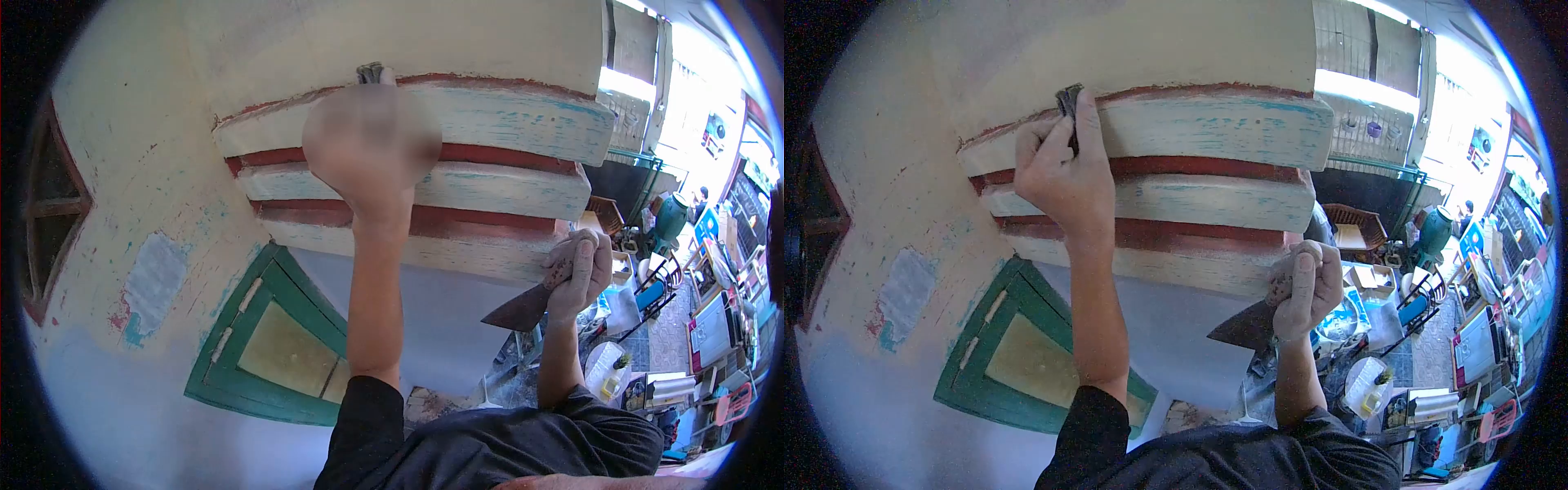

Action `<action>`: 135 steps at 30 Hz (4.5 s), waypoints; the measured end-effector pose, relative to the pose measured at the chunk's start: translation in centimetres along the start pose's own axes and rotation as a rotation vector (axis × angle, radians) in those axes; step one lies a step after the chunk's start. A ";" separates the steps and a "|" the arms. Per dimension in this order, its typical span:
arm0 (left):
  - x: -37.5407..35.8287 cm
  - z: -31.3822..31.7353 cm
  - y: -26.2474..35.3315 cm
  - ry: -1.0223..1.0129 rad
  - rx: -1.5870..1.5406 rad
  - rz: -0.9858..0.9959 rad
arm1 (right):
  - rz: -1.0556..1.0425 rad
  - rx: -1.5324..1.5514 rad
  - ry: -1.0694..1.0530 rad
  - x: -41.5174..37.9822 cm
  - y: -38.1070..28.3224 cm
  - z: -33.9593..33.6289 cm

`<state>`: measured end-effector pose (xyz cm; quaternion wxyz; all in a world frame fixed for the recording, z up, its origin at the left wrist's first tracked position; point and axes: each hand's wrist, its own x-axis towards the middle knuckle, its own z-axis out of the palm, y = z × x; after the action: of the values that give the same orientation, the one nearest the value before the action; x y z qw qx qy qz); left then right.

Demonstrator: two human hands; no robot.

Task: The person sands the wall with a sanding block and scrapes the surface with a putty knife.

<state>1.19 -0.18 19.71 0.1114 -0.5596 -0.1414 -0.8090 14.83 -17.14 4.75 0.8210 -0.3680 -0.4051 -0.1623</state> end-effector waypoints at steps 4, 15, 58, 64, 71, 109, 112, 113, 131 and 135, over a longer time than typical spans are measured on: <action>-5.1 -1.7 1.1 -0.096 -0.012 -0.002 | -0.002 -0.052 0.008 -0.1 0.1 -0.3; -5.7 -1.8 0.9 -0.093 -0.025 0.014 | 0.001 0.000 0.005 0.1 0.1 0.1; -4.2 -1.1 1.5 -0.091 -0.056 0.056 | -0.035 -0.073 0.019 -0.2 0.8 -0.5; -0.2 1.0 0.8 -0.029 -0.007 0.088 | -0.076 -0.085 0.033 0.1 0.7 0.3; -5.4 -0.4 2.4 -0.109 -0.167 0.045 | -0.118 -0.090 -0.008 0.0 1.0 -0.5; -1.0 2.0 3.1 0.004 -0.003 0.141 | -0.018 0.037 -0.011 0.2 0.4 -0.7; -2.9 -0.1 3.5 -0.120 0.062 0.103 | -0.037 0.007 -0.024 0.3 0.4 -0.6; -4.6 -0.7 3.2 -0.115 0.061 0.102 | -0.027 0.019 -0.035 0.2 0.4 -0.7; 0.0 -0.6 -1.9 -0.006 0.057 0.080 | -0.053 0.083 -0.006 0.4 0.7 0.1; -3.8 -1.6 -1.3 -0.015 0.032 0.058 | -0.107 0.025 0.031 0.3 0.8 0.1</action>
<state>0.70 0.52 15.44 0.1426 -0.5678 -0.1387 -0.7987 15.41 -16.56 4.67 0.8220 -0.3329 -0.4133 -0.2064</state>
